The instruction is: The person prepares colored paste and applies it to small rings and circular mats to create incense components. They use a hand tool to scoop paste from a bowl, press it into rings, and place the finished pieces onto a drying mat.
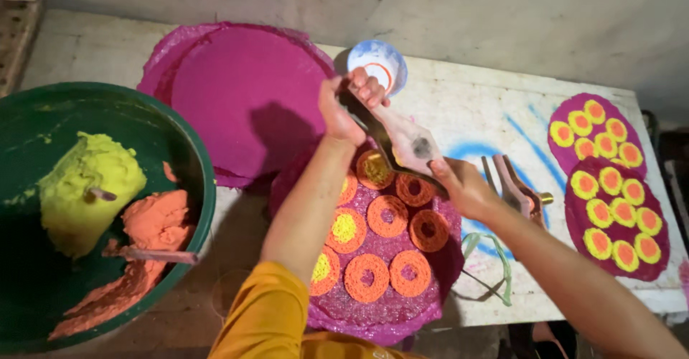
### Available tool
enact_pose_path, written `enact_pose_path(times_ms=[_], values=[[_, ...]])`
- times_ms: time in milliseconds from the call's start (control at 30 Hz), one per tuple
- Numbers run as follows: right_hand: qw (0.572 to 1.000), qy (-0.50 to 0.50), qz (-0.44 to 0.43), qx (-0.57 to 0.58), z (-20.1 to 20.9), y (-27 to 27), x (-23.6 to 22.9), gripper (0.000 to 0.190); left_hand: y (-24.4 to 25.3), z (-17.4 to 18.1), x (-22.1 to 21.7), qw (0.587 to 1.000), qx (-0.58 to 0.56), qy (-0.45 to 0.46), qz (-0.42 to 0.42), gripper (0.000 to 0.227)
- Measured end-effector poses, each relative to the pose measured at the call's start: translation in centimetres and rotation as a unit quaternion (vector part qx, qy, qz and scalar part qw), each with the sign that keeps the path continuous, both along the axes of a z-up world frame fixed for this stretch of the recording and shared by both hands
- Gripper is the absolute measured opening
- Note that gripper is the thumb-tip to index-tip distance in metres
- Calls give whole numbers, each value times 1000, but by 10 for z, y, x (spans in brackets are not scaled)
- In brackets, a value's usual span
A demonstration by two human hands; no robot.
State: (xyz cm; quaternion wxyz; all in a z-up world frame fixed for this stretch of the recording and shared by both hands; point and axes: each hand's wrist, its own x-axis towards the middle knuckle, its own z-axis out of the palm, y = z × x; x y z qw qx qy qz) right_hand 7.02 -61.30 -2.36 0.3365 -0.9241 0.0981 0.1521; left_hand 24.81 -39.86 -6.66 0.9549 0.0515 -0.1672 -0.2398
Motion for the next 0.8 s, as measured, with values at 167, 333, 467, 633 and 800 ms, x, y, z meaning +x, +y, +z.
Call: enact_pose_path(times_ms=[167,333,467,633,800], values=[[989,47,10,139,-10,-24,-31,73,16,30,-29,998,33,38,-36,24],[980,156,-44,118,31,-15,-70,86,-1,7,-68,991,-36,119,-57,19],[987,133,-87,37,43,11,-78,77,-13,-23,-81,991,-29,129,-36,20],[999,24,-36,-17,27,27,-92,85,-9,-31,-78,992,-59,93,-64,26],[993,93,-74,-17,37,21,-96,77,-15,-26,-91,993,-1,114,-40,24]])
